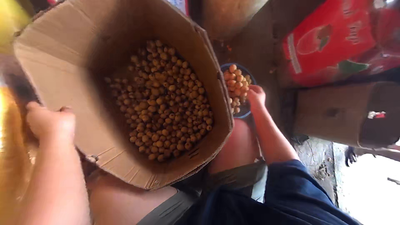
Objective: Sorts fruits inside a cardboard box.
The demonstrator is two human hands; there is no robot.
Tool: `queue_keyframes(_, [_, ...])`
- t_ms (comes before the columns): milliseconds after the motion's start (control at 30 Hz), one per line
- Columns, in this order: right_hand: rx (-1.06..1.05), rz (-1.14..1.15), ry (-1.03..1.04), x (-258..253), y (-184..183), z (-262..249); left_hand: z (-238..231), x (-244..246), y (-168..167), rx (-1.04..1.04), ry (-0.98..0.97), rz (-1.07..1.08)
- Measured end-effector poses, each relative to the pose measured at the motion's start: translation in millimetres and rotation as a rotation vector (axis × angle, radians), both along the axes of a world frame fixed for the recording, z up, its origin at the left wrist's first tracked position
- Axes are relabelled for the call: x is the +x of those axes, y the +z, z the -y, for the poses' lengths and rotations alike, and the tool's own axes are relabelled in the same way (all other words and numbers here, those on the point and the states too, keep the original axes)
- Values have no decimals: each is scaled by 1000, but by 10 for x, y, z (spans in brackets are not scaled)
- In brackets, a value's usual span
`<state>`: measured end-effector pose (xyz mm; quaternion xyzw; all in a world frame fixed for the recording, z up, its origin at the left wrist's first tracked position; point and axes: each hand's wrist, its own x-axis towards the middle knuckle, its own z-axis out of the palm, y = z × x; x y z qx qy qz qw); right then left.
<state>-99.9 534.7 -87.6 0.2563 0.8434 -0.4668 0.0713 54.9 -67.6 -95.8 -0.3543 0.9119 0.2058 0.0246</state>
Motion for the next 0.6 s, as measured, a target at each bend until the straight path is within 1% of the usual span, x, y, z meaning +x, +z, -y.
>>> queue_keyframes(33, [-14,-63,28,-40,190,117,-9,-68,22,-38,14,-42])
queue_keyframes(100, [-22,-218,167,-100,615,431,-309,-337,471,78,211,93])
queue_keyframes(133, [-14,-312,261,-126,796,599,-424,-421,624,111,269,122])
queue_keyframes(167, [20,-420,368,-164,928,772,-472,-450,679,120,293,121])
queue_keyframes(233, [183,-614,598,-242,1110,1171,-480,-453,687,135,283,102])
queue_keyframes(267, [258,-670,729,-283,1143,1392,-470,-451,685,150,279,102])
queue_keyframes(300, [305,-651,870,-312,1152,1625,-464,-454,691,166,279,103])
queue_keyframes(367, [375,-464,1129,-355,1026,2100,-474,-465,702,185,292,97])
queue_keyframes(433, [386,-238,1289,-412,680,2516,-469,-482,698,194,303,102])
queue_keyframes(500, [439,-29,1364,-448,286,2817,-456,-490,699,202,314,114])
queue_keyframes(600, [542,115,1407,-487,-167,3093,-452,-497,711,228,326,113])
